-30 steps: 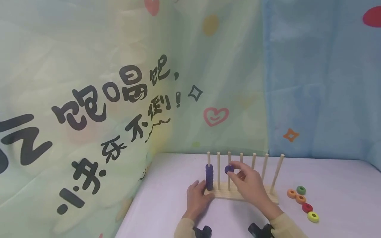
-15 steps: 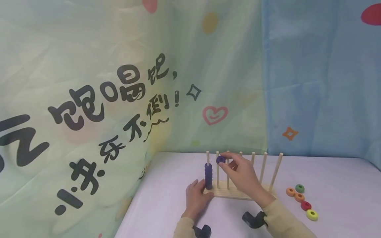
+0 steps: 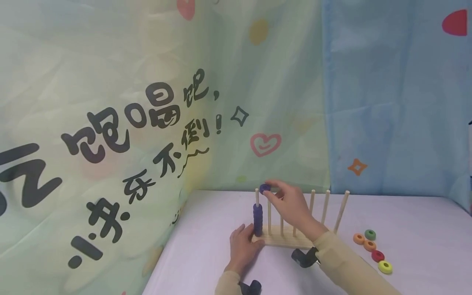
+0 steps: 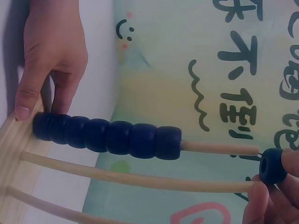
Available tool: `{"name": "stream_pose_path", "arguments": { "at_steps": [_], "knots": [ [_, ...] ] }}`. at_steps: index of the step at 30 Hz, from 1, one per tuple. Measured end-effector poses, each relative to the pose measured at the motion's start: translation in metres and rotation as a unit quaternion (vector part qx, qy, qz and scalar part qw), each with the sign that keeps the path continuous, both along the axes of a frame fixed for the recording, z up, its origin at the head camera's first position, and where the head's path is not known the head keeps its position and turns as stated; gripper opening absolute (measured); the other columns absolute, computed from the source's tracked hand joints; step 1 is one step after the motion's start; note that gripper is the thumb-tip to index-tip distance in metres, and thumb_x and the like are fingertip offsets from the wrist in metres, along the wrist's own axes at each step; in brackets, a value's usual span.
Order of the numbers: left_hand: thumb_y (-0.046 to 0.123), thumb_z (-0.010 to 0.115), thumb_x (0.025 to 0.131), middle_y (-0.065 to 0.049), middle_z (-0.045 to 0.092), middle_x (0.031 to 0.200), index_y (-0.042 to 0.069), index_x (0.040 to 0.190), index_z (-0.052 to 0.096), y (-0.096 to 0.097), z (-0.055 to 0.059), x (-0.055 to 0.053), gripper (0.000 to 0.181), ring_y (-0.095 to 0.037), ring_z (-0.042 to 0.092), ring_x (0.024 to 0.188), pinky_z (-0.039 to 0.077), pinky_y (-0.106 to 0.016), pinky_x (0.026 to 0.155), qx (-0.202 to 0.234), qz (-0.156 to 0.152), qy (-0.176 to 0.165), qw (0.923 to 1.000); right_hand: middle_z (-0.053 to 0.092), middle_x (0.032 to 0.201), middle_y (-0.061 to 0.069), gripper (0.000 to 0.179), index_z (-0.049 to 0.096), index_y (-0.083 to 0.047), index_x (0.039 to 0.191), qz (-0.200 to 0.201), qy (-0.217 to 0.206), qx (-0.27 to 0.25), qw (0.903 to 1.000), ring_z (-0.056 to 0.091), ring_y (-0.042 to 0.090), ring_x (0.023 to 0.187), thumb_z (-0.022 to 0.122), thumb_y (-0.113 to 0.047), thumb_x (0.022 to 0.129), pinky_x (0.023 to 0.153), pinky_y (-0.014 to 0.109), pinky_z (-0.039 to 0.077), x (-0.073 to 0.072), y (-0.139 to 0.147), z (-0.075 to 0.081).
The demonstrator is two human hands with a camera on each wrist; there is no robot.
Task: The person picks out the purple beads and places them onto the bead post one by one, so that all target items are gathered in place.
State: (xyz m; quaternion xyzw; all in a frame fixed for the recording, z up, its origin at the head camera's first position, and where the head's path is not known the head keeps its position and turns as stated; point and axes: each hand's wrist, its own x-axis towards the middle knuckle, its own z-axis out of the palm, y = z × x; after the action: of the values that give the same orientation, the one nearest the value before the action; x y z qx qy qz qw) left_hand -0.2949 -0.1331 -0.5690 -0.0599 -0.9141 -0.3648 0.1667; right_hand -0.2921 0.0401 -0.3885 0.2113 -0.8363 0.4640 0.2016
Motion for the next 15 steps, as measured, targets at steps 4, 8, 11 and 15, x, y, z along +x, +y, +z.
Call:
{"name": "stream_pose_path", "arguments": {
  "at_steps": [4, 8, 11, 15],
  "knots": [
    [0.031, 0.078, 0.075, -0.002, 0.066, 0.127, 0.018, 0.124, 0.067, 0.000, -0.003, -0.001, 0.052, -0.034, 0.048, 0.130, 0.028, -0.056, 0.112, 0.001, 0.003, -0.005, 1.0000, 0.071, 0.114, 0.007, 0.033, 0.067, -0.012, 0.122, -0.001, -0.003, 0.007, 1.0000, 0.064, 0.010, 0.070, 0.068, -0.024, 0.092, 0.052, 0.025, 0.051, -0.003, -0.004, 0.000],
    [0.032, 0.078, 0.074, -0.001, 0.067, 0.126, 0.018, 0.126, 0.066, 0.000, -0.002, 0.000, 0.054, -0.033, 0.048, 0.131, 0.028, -0.056, 0.112, 0.002, 0.000, -0.008, 1.0000, 0.071, 0.114, 0.006, 0.033, 0.066, -0.015, 0.123, -0.006, -0.008, 0.013, 0.9999, 0.065, 0.010, 0.071, 0.067, -0.025, 0.092, 0.050, 0.025, 0.049, -0.004, -0.007, 0.002],
    [0.032, 0.078, 0.074, -0.001, 0.067, 0.126, 0.018, 0.127, 0.066, 0.000, 0.000, 0.001, 0.055, -0.033, 0.048, 0.131, 0.028, -0.057, 0.111, 0.006, -0.001, -0.009, 0.9999, 0.071, 0.115, 0.006, 0.033, 0.066, -0.015, 0.124, -0.003, -0.008, 0.009, 0.9999, 0.066, 0.012, 0.073, 0.068, -0.025, 0.092, 0.049, 0.026, 0.049, -0.005, -0.009, 0.004],
    [0.032, 0.078, 0.075, -0.001, 0.067, 0.126, 0.018, 0.127, 0.066, 0.000, 0.002, 0.002, 0.055, -0.034, 0.047, 0.131, 0.029, -0.058, 0.111, 0.009, 0.002, -0.014, 0.9999, 0.071, 0.115, 0.006, 0.034, 0.066, -0.014, 0.124, -0.001, -0.006, 0.012, 0.9999, 0.068, 0.013, 0.076, 0.068, -0.025, 0.092, 0.051, 0.025, 0.050, -0.008, -0.012, 0.002]
  ]
}}
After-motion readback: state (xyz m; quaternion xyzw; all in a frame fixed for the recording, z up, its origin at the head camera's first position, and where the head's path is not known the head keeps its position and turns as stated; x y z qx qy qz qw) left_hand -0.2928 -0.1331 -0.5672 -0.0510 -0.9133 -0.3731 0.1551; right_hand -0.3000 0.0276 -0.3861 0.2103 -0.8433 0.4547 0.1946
